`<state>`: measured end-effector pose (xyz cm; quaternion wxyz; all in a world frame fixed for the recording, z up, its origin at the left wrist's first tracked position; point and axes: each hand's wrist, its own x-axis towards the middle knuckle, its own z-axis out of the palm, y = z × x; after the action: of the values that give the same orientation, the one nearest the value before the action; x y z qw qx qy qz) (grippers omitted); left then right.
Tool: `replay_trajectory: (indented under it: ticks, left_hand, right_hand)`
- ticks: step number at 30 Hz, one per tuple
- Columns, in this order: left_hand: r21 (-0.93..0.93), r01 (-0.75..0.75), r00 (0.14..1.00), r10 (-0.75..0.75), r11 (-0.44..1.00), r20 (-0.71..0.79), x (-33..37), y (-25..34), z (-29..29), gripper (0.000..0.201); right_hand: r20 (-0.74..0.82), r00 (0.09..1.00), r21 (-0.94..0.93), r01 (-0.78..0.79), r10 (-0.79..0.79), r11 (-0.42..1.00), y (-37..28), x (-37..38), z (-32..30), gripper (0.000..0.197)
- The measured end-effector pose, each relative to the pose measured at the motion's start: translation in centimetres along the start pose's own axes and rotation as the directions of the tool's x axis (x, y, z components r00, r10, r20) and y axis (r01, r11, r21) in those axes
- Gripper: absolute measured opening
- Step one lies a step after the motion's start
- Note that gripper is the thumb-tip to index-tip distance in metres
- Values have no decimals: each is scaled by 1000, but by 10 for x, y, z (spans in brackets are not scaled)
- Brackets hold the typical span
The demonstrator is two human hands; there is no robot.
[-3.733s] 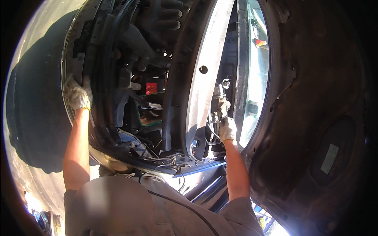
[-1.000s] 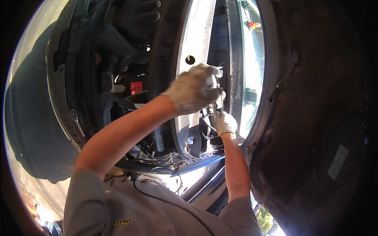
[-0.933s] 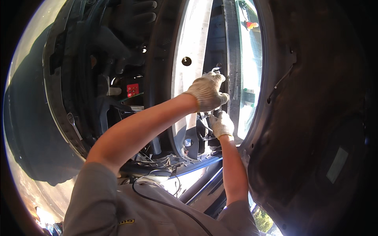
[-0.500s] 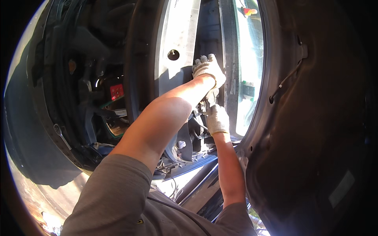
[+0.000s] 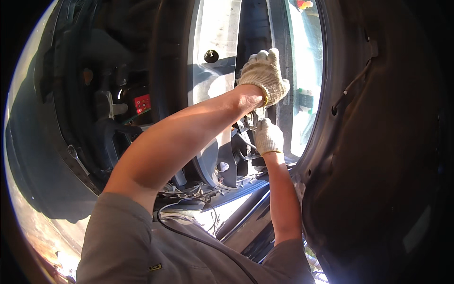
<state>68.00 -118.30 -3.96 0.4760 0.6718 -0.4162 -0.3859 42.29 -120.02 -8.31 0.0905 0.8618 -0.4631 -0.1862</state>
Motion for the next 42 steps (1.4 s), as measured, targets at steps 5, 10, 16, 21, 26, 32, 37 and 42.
replay_trajectory:
  ticks: [5, 10, 16, 21, 26, 32, 37, 42]
  left_hand:
    - [-17, -143, 977, 138, 990, -163, -61, 1, -79, 79]
    - [13, -228, 861, 208, 974, -465, -142, -50, -167, 79]
    - [-131, -104, 924, 48, 986, -379, -165, -70, -162, 71]
    - [-159, 64, 981, -33, 985, 191, -107, -42, -82, 83]
    - [0, 159, 976, -157, 987, 151, -14, -13, 3, 81]
    - [36, 366, 921, -367, 930, 129, 57, -27, 49, 80]
    - [121, 340, 937, -347, 932, 35, 77, -58, 76, 54]
    - [162, 259, 966, -255, 952, -46, 78, -70, 83, 38]
  right_hand:
    - [-59, 989, 130, 142, -136, 981, 6, -7, 1, 21]
    - [-106, 974, 117, 214, -202, 970, 10, -4, -3, 12]
    - [93, 996, 5, 12, -13, 1000, -4, 2, -17, 30]
    - [78, 997, 39, 1, -4, 999, -5, -3, -18, 29]
    - [61, 998, -40, 22, -19, 999, -5, -7, -14, 19]
    - [155, 988, -65, -9, 19, 998, -2, -4, -16, 31]
    - [106, 994, -70, 24, -17, 997, 3, -2, -12, 35]
    - [-104, 991, -63, 82, -88, 995, 2, -12, -5, 23]
